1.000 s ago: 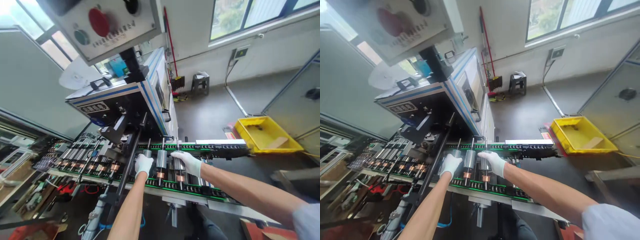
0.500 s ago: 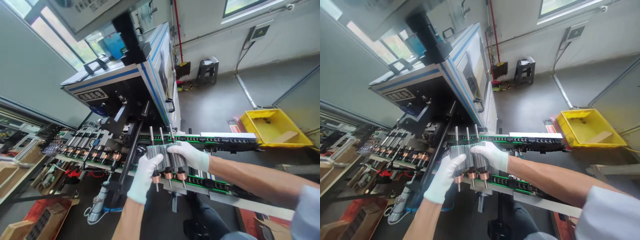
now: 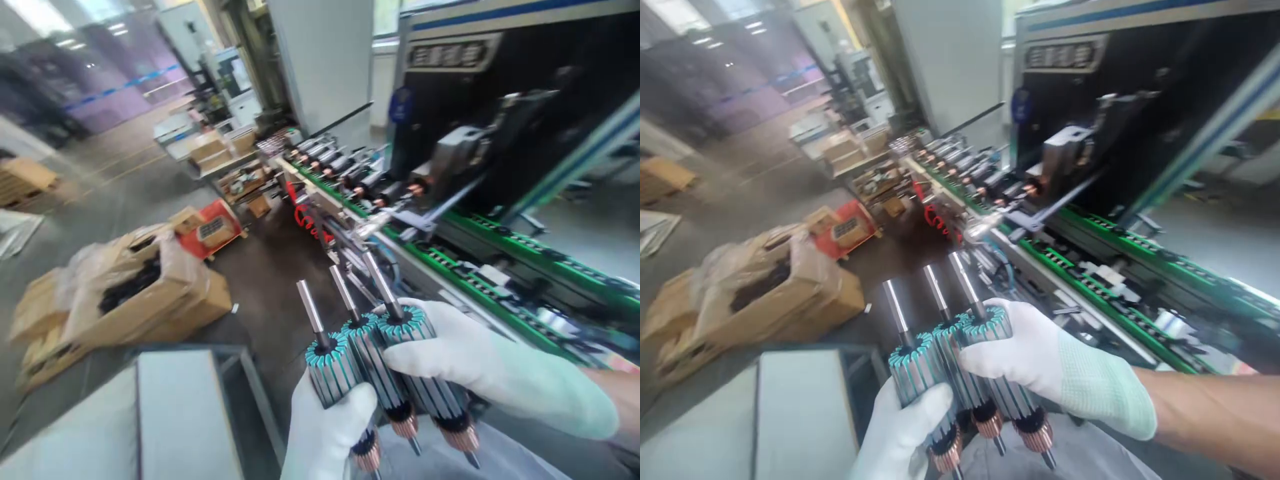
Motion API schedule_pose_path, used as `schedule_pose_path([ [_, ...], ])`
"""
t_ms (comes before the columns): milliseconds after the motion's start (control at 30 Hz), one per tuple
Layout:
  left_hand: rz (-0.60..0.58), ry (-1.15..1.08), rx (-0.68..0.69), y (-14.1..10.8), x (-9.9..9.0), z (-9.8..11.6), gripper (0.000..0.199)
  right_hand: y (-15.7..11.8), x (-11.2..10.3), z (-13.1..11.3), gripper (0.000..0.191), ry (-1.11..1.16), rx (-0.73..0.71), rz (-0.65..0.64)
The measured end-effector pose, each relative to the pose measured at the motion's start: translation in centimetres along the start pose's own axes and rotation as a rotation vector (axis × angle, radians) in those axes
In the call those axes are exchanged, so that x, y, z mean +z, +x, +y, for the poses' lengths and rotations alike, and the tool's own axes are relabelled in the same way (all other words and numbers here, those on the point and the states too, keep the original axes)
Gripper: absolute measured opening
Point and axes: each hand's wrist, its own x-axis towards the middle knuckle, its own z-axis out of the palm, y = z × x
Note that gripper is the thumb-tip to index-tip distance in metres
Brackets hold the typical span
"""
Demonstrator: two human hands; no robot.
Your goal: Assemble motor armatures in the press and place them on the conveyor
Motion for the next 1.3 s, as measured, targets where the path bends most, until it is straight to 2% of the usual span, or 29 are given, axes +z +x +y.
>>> schedule_pose_path([
  [133, 0.217, -0.222, 0.074, -5.7, -11.4, -0.3, 0.071, 9.5, 10.2, 0.6, 0.042, -0.123, 0.11, -0.19],
  [200, 0.299, -0.329, 0.122, -8.6, -16.6, -0.6, 0.067, 14.1, 15.3, 1.2, 0.041, -0.187, 0.179, -0.273],
  [267, 0.343, -0.435, 0.186, -11.1, -21.1, -0.8, 0.064, 18.2, 20.1, 1.8, 0.039, -0.235, 0.251, -0.349],
  [367, 0.374, -0.579, 0.271, -14.0, -26.7, -1.3, 0.062, 23.8, 26.7, 2.9, 0.04, -0.301, 0.328, -0.469],
  [467, 0.474, -0.694, 0.358, -15.3, -31.9, -2.1, 0.059, 29.2, 32.2, 4.1, 0.039, -0.374, 0.382, -0.615],
  [567, 0.661, -0.799, 0.453, -15.3, -37.3, -3.0, 0.056, 35.5, 37.1, 5.3, 0.04, -0.449, 0.459, -0.765],
  [667, 0.855, -0.887, 0.514, -15.2, -43.0, -3.3, 0.047, 43.1, 42.1, 6.7, 0.037, -0.522, 0.487, -0.859],
  [800, 1.072, -0.948, 0.662, -16.3, -49.8, -3.4, 0.034, 52.4, 49.5, 11.0, 0.038, -0.593, 0.51, -0.975],
  [900, 1.169, -0.952, 0.649, -18.0, -54.0, -5.3, 0.026, 56.8, 54.3, 16.6, 0.034, -0.638, 0.573, -1.035],
  [967, 1.163, -0.948, 0.58, -19.1, -56.2, -8.0, 0.025, 58.4, 56.7, 21.3, 0.033, -0.695, 0.611, -1.013],
  [1033, 1.176, -0.963, 0.53, -19.6, -57.8, -11.9, 0.029, 59.1, 58.2, 26.4, 0.033, -0.767, 0.665, -0.989],
  [1100, 1.271, -1.036, 0.484, -19.6, -58.8, -16.4, 0.034, 59.4, 59.0, 31.7, 0.032, -0.816, 0.729, -0.979],
  [1200, 1.392, -1.241, 0.365, -18.7, -59.4, -23.3, 0.042, 59.1, 58.8, 38.7, 0.034, -0.847, 0.82, -0.935],
  [1300, 1.355, -1.394, 0.268, -17.6, -59.7, -28.4, 0.046, 58.7, 57.7, 43.9, 0.035, -0.865, 0.882, -0.887],
])
